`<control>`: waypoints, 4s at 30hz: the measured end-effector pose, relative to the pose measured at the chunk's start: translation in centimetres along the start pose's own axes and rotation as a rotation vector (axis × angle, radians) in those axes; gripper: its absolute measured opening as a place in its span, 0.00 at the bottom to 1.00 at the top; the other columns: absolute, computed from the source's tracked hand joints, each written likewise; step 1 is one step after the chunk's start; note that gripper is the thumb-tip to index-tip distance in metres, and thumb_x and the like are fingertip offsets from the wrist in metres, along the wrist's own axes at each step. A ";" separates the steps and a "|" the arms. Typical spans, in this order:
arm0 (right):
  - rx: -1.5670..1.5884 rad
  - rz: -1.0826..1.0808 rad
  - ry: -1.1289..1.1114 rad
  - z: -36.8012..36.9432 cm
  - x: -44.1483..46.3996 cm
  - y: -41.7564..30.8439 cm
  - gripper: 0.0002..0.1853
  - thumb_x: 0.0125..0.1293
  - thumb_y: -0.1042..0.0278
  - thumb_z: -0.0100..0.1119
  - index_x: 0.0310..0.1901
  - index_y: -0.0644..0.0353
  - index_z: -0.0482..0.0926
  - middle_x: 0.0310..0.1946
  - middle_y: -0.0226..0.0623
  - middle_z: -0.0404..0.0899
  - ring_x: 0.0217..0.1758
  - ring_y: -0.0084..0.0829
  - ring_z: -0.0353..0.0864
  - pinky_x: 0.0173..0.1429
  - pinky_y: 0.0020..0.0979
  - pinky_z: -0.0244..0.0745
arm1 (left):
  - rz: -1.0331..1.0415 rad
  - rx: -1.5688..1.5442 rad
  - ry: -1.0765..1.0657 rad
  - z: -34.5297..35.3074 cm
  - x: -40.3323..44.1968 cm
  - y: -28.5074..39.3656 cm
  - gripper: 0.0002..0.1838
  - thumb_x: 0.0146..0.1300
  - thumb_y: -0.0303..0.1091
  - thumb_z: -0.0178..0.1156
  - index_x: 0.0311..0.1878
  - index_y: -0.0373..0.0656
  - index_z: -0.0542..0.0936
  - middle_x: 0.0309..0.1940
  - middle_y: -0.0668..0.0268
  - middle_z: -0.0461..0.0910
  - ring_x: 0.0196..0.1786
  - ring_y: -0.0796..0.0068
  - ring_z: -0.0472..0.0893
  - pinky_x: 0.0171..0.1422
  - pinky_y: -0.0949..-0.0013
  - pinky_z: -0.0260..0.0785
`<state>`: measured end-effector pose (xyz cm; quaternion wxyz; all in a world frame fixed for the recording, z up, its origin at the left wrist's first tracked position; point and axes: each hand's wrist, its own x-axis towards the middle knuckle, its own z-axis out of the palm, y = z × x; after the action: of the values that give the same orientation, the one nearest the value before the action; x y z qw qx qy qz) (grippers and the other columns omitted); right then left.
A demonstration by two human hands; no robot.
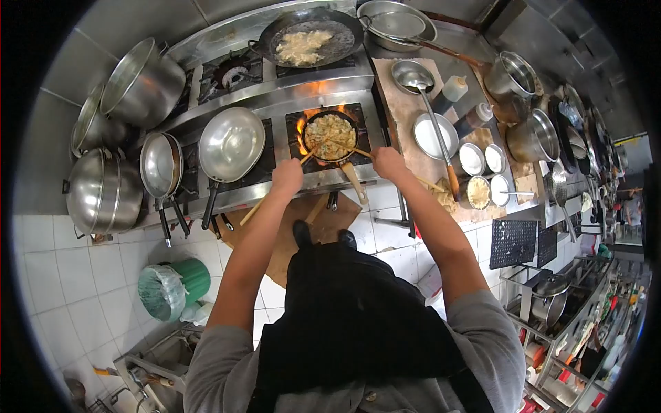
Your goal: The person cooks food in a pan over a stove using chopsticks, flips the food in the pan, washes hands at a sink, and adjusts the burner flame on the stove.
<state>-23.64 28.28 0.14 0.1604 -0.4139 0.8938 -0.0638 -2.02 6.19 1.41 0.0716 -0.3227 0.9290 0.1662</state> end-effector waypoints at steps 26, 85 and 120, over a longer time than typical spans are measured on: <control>-0.166 0.035 -0.041 -5.0 -1.4 2.4 0.13 0.63 0.68 0.54 0.43 0.63 0.84 0.41 0.53 0.85 0.46 0.51 0.86 0.50 0.45 0.82 | -0.015 -0.042 -0.055 2.7 0.4 -0.4 0.12 0.66 0.33 0.55 0.38 0.35 0.84 0.38 0.43 0.83 0.44 0.39 0.82 0.50 0.45 0.75; 0.675 -0.211 0.042 2.5 -16.6 -2.1 0.14 0.68 0.70 0.59 0.54 0.60 0.82 0.35 0.49 0.82 0.32 0.41 0.81 0.39 0.37 0.74 | -0.447 -0.659 0.182 14.5 -32.3 -10.8 0.16 0.71 0.37 0.56 0.48 0.32 0.82 0.28 0.49 0.83 0.30 0.61 0.83 0.37 0.61 0.74; 0.597 -0.525 -0.293 19.3 -36.8 -23.9 0.17 0.66 0.70 0.57 0.56 0.64 0.80 0.41 0.54 0.84 0.44 0.50 0.84 0.49 0.41 0.78 | -0.880 -0.920 -0.060 31.4 -72.7 -17.5 0.16 0.68 0.41 0.64 0.43 0.34 0.84 0.16 0.63 0.78 0.16 0.75 0.75 0.18 0.67 0.66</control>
<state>22.40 41.07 -3.50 0.3769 -0.5677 0.6680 -0.2990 66.51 46.35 -15.03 0.0132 -0.6672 0.5408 0.5121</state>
